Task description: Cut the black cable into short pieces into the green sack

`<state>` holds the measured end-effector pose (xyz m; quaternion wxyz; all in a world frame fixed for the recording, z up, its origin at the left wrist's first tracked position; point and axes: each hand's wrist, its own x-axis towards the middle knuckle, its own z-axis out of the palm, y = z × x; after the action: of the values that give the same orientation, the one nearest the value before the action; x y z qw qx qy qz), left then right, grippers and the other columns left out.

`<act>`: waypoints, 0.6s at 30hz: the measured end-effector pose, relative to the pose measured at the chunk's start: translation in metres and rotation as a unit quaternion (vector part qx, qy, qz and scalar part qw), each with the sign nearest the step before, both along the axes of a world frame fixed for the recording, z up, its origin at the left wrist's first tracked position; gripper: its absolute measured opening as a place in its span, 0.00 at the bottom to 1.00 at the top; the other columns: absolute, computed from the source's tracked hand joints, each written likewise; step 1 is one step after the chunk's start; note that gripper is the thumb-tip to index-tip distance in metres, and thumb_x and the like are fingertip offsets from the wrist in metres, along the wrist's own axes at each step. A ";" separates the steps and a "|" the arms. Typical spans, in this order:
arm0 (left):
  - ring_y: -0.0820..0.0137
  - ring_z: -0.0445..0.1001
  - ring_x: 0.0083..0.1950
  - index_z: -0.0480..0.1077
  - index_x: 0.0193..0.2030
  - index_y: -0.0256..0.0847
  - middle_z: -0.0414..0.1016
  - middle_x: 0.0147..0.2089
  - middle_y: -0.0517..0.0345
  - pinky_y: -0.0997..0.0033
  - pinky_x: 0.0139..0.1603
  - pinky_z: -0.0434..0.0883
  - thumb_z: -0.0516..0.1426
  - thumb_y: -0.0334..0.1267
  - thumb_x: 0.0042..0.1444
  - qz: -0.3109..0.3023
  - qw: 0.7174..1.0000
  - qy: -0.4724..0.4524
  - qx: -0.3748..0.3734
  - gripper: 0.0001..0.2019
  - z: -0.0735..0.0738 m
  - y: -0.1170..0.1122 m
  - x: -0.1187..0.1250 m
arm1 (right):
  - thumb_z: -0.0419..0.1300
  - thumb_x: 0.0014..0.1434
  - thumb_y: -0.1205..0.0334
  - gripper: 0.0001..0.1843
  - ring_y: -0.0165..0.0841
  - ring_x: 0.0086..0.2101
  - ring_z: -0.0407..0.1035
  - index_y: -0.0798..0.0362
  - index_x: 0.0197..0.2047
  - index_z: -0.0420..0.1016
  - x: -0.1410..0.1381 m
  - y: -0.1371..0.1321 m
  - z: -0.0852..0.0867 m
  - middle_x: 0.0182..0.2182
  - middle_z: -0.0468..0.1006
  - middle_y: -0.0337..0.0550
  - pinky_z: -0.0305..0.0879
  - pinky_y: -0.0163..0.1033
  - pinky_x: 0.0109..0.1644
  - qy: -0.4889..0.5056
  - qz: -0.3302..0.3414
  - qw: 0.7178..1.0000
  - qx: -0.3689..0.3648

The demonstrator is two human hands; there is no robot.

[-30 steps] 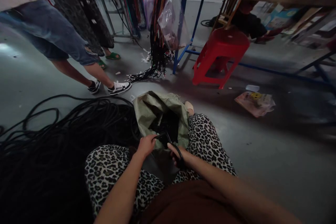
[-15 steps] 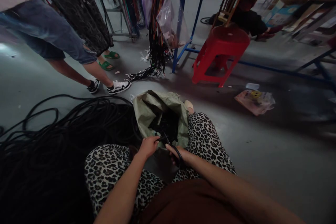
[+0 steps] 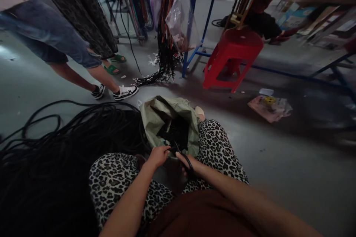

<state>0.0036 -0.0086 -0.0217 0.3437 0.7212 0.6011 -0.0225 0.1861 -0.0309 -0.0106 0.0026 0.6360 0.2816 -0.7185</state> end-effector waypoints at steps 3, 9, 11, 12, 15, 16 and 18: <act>0.67 0.71 0.54 0.70 0.54 0.45 0.74 0.53 0.56 0.70 0.55 0.64 0.49 0.36 0.59 0.004 1.000 -0.007 -0.008 0.18 0.001 0.000 0.000 | 0.48 0.60 0.37 0.29 0.26 0.11 0.60 0.57 0.25 0.64 0.000 0.000 -0.001 0.13 0.63 0.35 0.58 0.29 0.12 -0.011 0.013 1.000 0.018; 0.67 0.70 0.55 0.71 0.53 0.44 0.74 0.54 0.56 0.71 0.56 0.64 0.49 0.37 0.59 0.018 1.000 -0.020 -0.014 0.18 -0.002 -0.001 -0.001 | 0.48 0.61 0.41 0.27 0.26 0.10 0.59 0.56 0.24 0.63 -0.001 -0.001 0.001 0.12 0.61 0.34 0.58 0.29 0.11 -0.041 0.032 0.998 0.044; 0.68 0.70 0.56 0.70 0.54 0.44 0.73 0.54 0.56 0.71 0.57 0.63 0.49 0.38 0.59 0.022 0.999 -0.024 -0.016 0.18 -0.004 -0.002 -0.001 | 0.49 0.61 0.41 0.27 0.26 0.10 0.58 0.56 0.24 0.62 -0.001 -0.001 0.001 0.12 0.60 0.34 0.57 0.29 0.11 -0.045 0.027 0.997 0.053; 0.68 0.69 0.56 0.70 0.55 0.43 0.73 0.55 0.56 0.72 0.57 0.63 0.49 0.38 0.60 0.023 0.999 -0.026 -0.016 0.18 -0.004 -0.002 -0.001 | 0.49 0.61 0.41 0.27 0.26 0.10 0.58 0.56 0.23 0.63 -0.001 -0.001 0.001 0.12 0.60 0.34 0.57 0.29 0.11 -0.048 0.025 0.997 0.054; 0.68 0.70 0.55 0.70 0.54 0.44 0.73 0.54 0.55 0.71 0.56 0.63 0.49 0.38 0.60 0.016 1.000 -0.021 -0.010 0.18 -0.003 -0.001 -0.004 | 0.50 0.60 0.40 0.27 0.25 0.10 0.57 0.56 0.23 0.63 0.001 0.000 -0.003 0.11 0.59 0.35 0.56 0.29 0.11 -0.048 0.021 0.997 0.063; 0.68 0.70 0.55 0.70 0.54 0.44 0.73 0.53 0.55 0.70 0.56 0.63 0.49 0.38 0.60 0.014 1.000 -0.013 -0.009 0.17 -0.003 -0.001 -0.004 | 0.50 0.60 0.39 0.28 0.25 0.10 0.57 0.56 0.23 0.63 0.002 0.000 -0.006 0.11 0.59 0.35 0.55 0.29 0.12 -0.048 0.023 0.997 0.065; 0.67 0.70 0.54 0.70 0.53 0.46 0.74 0.52 0.56 0.69 0.56 0.63 0.50 0.38 0.59 0.007 1.000 0.008 -0.008 0.17 -0.001 -0.001 -0.006 | 0.50 0.59 0.39 0.28 0.26 0.10 0.56 0.55 0.22 0.63 0.003 0.000 -0.010 0.10 0.58 0.35 0.56 0.30 0.12 -0.056 0.033 0.996 0.065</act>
<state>-0.0021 -0.0093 -0.0222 0.3443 0.7138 0.6091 -0.0306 0.1892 -0.0308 -0.0203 0.0006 0.6642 0.3484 -0.6614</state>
